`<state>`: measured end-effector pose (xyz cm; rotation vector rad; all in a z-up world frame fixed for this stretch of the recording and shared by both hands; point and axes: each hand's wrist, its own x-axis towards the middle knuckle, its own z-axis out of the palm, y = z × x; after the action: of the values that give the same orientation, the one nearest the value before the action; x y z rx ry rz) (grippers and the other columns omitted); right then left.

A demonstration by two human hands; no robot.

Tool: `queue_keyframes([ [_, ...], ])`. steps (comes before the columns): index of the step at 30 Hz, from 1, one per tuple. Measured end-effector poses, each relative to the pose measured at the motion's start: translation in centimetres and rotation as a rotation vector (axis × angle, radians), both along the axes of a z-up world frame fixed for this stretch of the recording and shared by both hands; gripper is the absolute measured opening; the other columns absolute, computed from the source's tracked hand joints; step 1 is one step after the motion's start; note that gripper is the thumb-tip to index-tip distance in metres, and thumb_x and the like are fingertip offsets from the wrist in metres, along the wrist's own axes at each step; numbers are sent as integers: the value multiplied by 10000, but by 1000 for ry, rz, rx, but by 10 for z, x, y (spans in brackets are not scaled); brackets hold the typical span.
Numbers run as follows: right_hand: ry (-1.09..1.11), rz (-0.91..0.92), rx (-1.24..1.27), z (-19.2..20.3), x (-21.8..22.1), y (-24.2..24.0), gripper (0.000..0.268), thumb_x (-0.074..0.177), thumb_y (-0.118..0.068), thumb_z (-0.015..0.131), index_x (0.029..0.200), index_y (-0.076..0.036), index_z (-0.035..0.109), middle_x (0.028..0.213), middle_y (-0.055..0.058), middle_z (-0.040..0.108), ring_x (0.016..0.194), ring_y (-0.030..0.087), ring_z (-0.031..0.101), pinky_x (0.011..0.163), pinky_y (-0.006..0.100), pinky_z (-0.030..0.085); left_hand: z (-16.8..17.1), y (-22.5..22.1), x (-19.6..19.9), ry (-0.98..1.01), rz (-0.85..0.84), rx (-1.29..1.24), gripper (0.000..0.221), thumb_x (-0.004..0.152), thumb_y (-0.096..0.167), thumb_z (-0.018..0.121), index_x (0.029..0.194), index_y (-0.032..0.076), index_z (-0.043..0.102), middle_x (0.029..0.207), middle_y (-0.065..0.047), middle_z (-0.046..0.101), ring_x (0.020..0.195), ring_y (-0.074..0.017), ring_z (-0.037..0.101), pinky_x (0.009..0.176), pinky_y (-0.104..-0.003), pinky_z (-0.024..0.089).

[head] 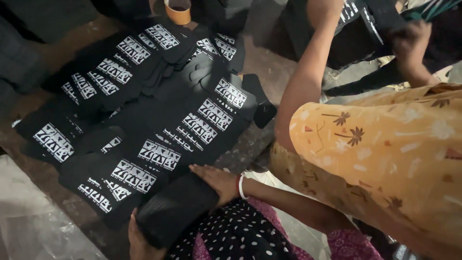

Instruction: Sorting and stacking printed black material panels on a production floor.

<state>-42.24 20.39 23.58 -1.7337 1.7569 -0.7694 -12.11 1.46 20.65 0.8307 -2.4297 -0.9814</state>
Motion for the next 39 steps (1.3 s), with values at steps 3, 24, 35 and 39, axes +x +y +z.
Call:
queue_keyframes([
  [3, -7, -18, 7, -5, 5, 3, 1463, 652, -692, 815, 1654, 58, 56, 1742, 262, 164, 1611, 390, 234, 1307, 511, 222, -27, -3, 1, 39, -30, -50, 1291, 504, 224, 874, 1556, -19, 165, 1518, -274, 412, 1362, -502, 449, 1155, -553, 368],
  [24, 34, -38, -60, -9, -3, -12, 1236, 619, -503, 870, 1555, 59, 290, 1557, 265, 412, 1482, 422, 398, 1242, 484, 335, -150, -36, 51, -33, -12, -83, 784, 772, 230, 619, 1498, 49, 384, 1429, -238, 568, 1318, -423, 568, 1155, -525, 441],
  [35, 89, -2, 96, 18, -7, -22, 1309, 468, -190, 837, 1606, -1, 220, 1654, 201, 325, 1505, 359, 373, 1203, 455, 318, -53, -1, -1, 286, 79, -302, 787, 1021, 585, 422, 1434, -83, 464, 1343, -265, 601, 1222, -434, 606, 1057, -519, 507],
  [39, 70, 6, 93, 11, -7, -22, 1322, 492, -171, 841, 1634, -5, 197, 1674, 199, 305, 1519, 358, 361, 1222, 466, 299, -64, 2, -6, 300, 213, -273, 621, 1105, 439, 340, 1418, -73, 500, 1313, -231, 644, 1214, -407, 643, 1074, -494, 532],
])
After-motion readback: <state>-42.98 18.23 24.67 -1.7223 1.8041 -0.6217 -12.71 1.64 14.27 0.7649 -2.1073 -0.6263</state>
